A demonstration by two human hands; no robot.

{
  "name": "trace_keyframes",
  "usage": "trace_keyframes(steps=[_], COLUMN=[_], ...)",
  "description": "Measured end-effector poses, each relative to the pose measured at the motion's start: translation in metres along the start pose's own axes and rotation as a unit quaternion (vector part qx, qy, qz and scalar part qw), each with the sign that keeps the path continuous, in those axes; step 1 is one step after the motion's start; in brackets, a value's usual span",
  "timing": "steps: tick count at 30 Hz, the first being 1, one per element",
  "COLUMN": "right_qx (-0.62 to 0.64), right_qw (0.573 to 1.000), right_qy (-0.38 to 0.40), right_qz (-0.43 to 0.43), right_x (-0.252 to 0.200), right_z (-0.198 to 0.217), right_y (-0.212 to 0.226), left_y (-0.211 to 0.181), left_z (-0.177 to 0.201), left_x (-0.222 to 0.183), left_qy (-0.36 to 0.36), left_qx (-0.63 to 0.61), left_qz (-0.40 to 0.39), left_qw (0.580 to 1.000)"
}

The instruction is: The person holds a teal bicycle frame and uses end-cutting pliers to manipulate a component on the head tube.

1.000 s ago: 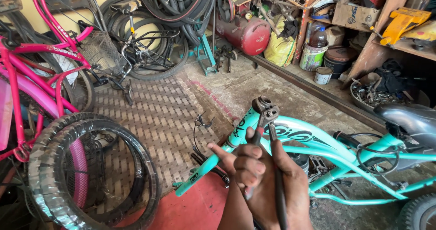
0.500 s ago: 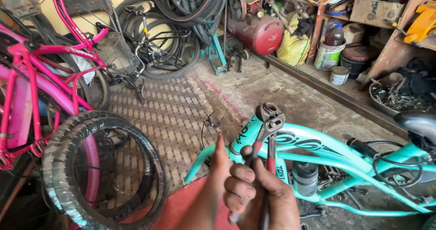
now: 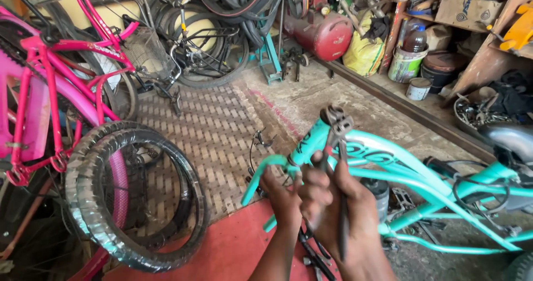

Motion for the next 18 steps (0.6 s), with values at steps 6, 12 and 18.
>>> trace_keyframes(steps=[6,12,18], right_qx=[-0.015,0.027,0.029], right_qw=[0.992,0.999,0.999], right_qy=[-0.066,0.001,-0.017], right_qz=[0.103,0.033,0.031], right_x=[0.041,0.068,0.080], right_z=[-0.015,-0.021,-0.015], right_y=[0.014,0.025,0.023], left_y=[-0.001,-0.086,-0.110], left_z=[-0.035,-0.061,-0.061], left_x=[0.022,0.044,0.057], left_qy=[0.048,0.057,0.114], left_qx=[0.148,0.450,0.468], left_qz=[-0.001,-0.185,-0.210], left_qw=[0.988,0.872,0.851])
Point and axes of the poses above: each hand's wrist, its own x-axis towards the middle knuckle, its own z-axis out of the back of the hand, y = z × x, the point moved 7 cm from there along x, towards the middle knuckle, and after that the axes turned 8 degrees about -y, right-handed, at the moved point
